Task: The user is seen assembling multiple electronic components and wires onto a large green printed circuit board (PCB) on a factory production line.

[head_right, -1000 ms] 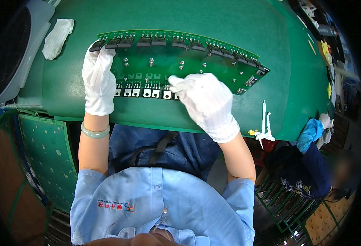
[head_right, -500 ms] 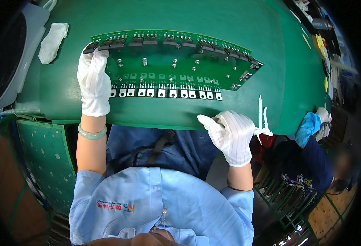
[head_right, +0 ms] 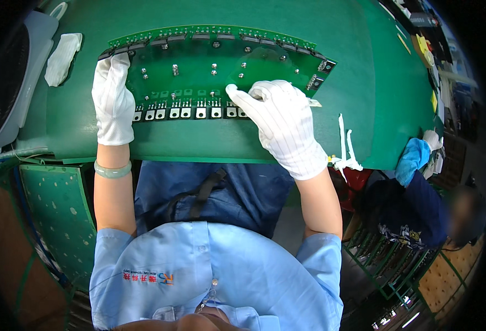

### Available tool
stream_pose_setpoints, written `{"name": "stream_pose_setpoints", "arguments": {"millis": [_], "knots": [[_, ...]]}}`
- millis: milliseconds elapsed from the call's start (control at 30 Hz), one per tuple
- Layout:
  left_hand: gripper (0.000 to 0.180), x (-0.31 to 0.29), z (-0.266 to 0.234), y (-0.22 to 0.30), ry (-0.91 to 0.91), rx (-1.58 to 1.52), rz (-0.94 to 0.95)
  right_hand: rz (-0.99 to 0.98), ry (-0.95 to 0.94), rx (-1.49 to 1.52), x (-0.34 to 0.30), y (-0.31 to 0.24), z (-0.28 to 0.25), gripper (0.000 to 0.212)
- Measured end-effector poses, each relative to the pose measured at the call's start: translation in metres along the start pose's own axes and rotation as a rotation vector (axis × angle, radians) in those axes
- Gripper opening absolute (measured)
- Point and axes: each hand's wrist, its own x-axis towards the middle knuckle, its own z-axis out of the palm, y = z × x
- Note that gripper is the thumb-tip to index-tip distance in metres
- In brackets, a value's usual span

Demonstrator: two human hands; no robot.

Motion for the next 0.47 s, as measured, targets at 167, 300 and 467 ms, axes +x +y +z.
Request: {"name": "stream_pose_setpoints", "arguments": {"millis": [167,300,467], "knots": [[0.027,0.000,-0.001,-0.003,-0.024,0.048,0.049,0.033,0.105,0.114,0.000,0.001,0.017,0.042],[0.026,0.002,-0.009,-0.006,-0.040,0.104,0.047,0.012,0.140,0.124,0.000,0.004,0.021,0.036],[0.027,0.000,-0.002,-0.001,0.005,0.115,0.042,0.020,0.122,0.130,-0.002,0.004,0.020,0.038]]}}
